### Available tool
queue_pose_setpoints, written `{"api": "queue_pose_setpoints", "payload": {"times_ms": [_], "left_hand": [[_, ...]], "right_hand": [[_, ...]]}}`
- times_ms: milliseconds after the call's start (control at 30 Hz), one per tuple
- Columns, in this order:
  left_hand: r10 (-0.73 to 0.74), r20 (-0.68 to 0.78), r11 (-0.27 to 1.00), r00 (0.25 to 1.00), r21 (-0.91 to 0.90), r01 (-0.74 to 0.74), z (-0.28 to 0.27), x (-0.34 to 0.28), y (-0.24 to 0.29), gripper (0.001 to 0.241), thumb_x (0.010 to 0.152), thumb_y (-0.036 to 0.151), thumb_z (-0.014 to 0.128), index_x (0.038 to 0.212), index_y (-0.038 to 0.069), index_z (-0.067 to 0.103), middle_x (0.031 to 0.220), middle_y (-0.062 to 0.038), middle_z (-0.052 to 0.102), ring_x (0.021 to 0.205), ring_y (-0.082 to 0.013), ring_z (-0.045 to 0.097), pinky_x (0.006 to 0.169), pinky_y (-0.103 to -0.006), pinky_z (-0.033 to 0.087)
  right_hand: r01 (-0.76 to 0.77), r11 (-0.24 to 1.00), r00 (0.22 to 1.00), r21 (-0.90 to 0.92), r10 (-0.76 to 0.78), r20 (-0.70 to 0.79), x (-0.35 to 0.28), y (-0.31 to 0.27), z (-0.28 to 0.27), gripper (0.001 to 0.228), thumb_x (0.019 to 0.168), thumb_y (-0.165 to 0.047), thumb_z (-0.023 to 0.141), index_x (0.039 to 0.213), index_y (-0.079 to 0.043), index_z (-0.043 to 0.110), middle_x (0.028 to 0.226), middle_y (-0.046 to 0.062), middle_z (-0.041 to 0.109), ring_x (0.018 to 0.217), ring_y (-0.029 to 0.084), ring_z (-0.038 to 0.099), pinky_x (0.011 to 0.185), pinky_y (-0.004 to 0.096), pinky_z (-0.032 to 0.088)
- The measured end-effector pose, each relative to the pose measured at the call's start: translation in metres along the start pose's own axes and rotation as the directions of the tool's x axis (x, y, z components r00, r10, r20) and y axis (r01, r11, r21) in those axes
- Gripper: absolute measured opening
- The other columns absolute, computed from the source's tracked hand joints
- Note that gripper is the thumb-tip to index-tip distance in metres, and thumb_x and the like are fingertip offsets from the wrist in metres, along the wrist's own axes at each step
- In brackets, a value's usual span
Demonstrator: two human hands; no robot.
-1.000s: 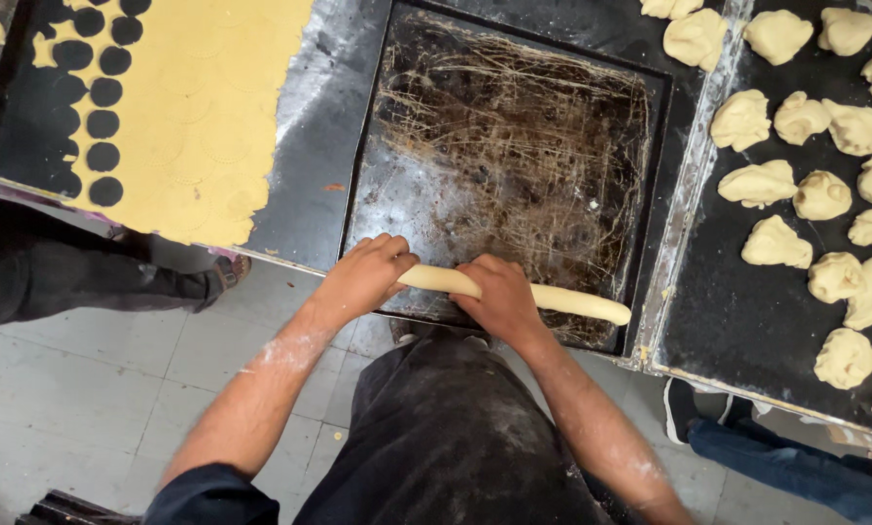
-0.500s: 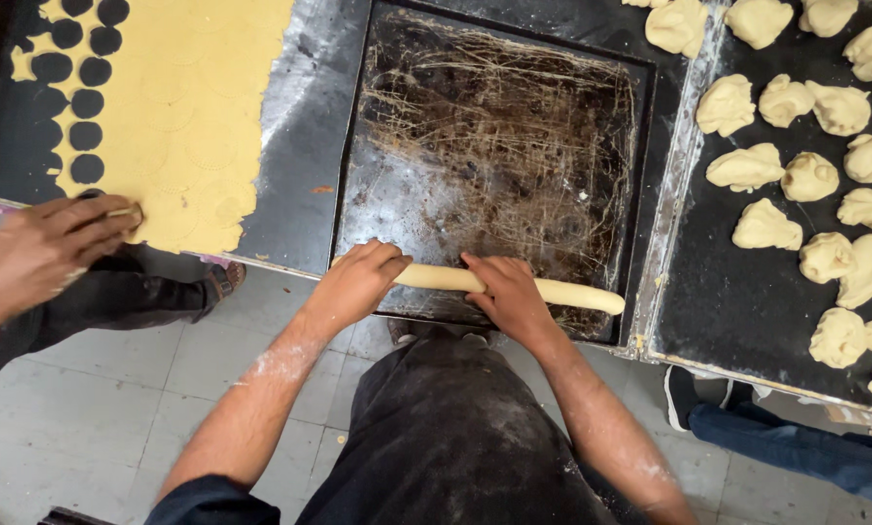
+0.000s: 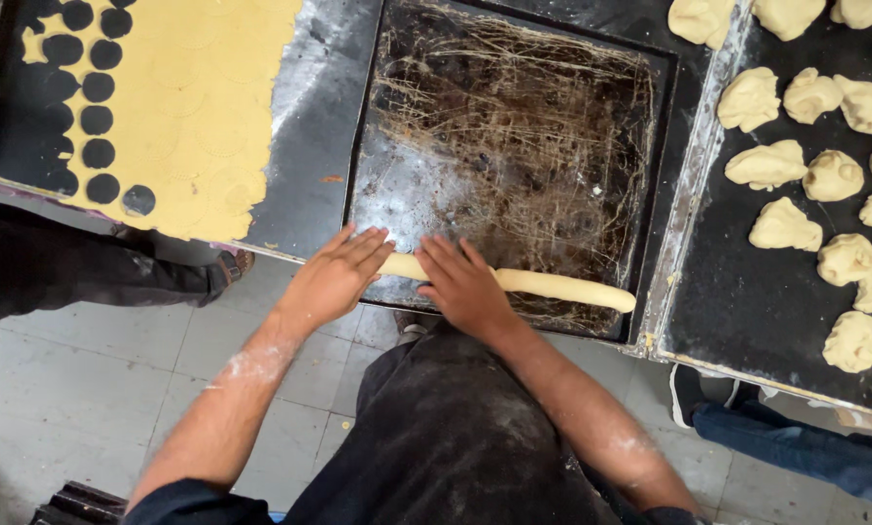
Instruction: The person rolls small pieces of dough into long, thin cylindrical shapes by hand on a dark countertop. They place the finished rolls onto a metal tray to the left. Another person is visible in the background using a dough sheeter machine.
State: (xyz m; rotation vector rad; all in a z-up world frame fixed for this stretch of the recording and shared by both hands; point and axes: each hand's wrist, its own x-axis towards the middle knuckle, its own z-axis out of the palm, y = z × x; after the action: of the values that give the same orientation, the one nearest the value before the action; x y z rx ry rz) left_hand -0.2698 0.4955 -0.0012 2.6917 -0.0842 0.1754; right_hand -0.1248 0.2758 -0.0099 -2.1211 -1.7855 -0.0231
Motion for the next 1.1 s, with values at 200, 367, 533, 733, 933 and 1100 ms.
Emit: {"api": "queue_pose_setpoints", "payload": {"times_ms": [200, 367, 533, 733, 933, 1100], "left_hand": [[-0.092, -0.030, 0.973, 0.995, -0.215, 0.083, 0.012, -0.008, 0.003, 0.042, 0.086, 0.007, 0.070, 0.128, 0.005, 0.067, 0.126, -0.008, 0.070, 0.118, -0.0279, 0.063, 0.102, -0.0413, 0.048], [-0.098, 0.031, 0.974, 0.995, -0.204, 0.102, -0.010, 0.005, 0.003, 0.042, 0.083, 0.009, 0.072, 0.125, 0.008, 0.069, 0.125, -0.008, 0.069, 0.118, -0.0288, 0.063, 0.102, -0.0413, 0.048], [-0.094, -0.038, 0.966, 0.995, -0.243, 0.082, -0.009, 0.025, 0.027, 0.084, 0.075, 0.038, 0.078, 0.146, 0.005, 0.049, 0.152, -0.019, 0.046, 0.139, -0.0391, 0.044, 0.112, -0.0495, 0.035], [-0.051, 0.198, 0.992, 0.979, 0.121, 0.027, 0.018, 0.061, 0.081, 0.100, 0.075, 0.070, 0.059, 0.157, 0.017, 0.036, 0.166, -0.019, 0.024, 0.147, -0.0431, 0.025, 0.114, -0.0690, 0.017], [-0.061, -0.095, 0.997, 0.994, -0.062, 0.055, 0.021, 0.086, 0.103, 0.100, 0.087, 0.056, 0.061, 0.162, -0.001, 0.026, 0.166, -0.039, 0.012, 0.155, -0.0567, 0.013, 0.122, -0.0674, 0.011], [-0.001, -0.113, 0.941, 0.994, -0.336, -0.037, 0.085, 0.154, 0.219, 0.091, 0.084, 0.033, 0.074, 0.157, -0.001, 0.031, 0.167, -0.030, 0.024, 0.158, -0.0476, 0.021, 0.129, -0.0547, 0.018]], "right_hand": [[-0.091, 0.984, 0.994, 0.156, 0.081, 0.068, -0.009, -0.001, 0.007, 0.059, 0.089, -0.022, 0.075, 0.142, -0.003, 0.056, 0.125, 0.010, 0.063, 0.113, 0.029, 0.061, 0.098, 0.042, 0.047], [-0.148, 0.971, 0.987, 0.190, 0.131, 0.096, 0.000, 0.008, 0.005, 0.052, 0.088, -0.020, 0.075, 0.137, -0.010, 0.060, 0.123, 0.007, 0.064, 0.114, 0.028, 0.060, 0.099, 0.042, 0.048], [-0.176, 0.936, 0.984, 0.305, 0.180, 0.018, -0.012, 0.011, -0.025, 0.062, 0.089, -0.030, 0.075, 0.142, -0.005, 0.057, 0.137, 0.012, 0.059, 0.127, 0.032, 0.055, 0.105, 0.046, 0.043], [-0.442, 0.838, 0.869, 0.319, 0.488, -0.080, -0.105, 0.047, -0.095, 0.048, 0.095, -0.031, 0.074, 0.137, -0.008, 0.064, 0.141, 0.010, 0.062, 0.130, 0.031, 0.057, 0.108, 0.043, 0.044], [-0.698, 0.666, 0.560, 0.263, 0.736, -0.379, -0.245, 0.091, -0.121, 0.044, 0.092, -0.021, 0.079, 0.131, -0.004, 0.065, 0.134, 0.016, 0.066, 0.123, 0.035, 0.063, 0.105, 0.041, 0.051], [-0.861, 0.499, 0.354, 0.098, 0.726, -0.590, -0.359, 0.184, -0.163, 0.057, 0.093, -0.014, 0.075, 0.141, 0.006, 0.052, 0.145, 0.030, 0.054, 0.139, 0.048, 0.048, 0.119, 0.051, 0.037]]}}
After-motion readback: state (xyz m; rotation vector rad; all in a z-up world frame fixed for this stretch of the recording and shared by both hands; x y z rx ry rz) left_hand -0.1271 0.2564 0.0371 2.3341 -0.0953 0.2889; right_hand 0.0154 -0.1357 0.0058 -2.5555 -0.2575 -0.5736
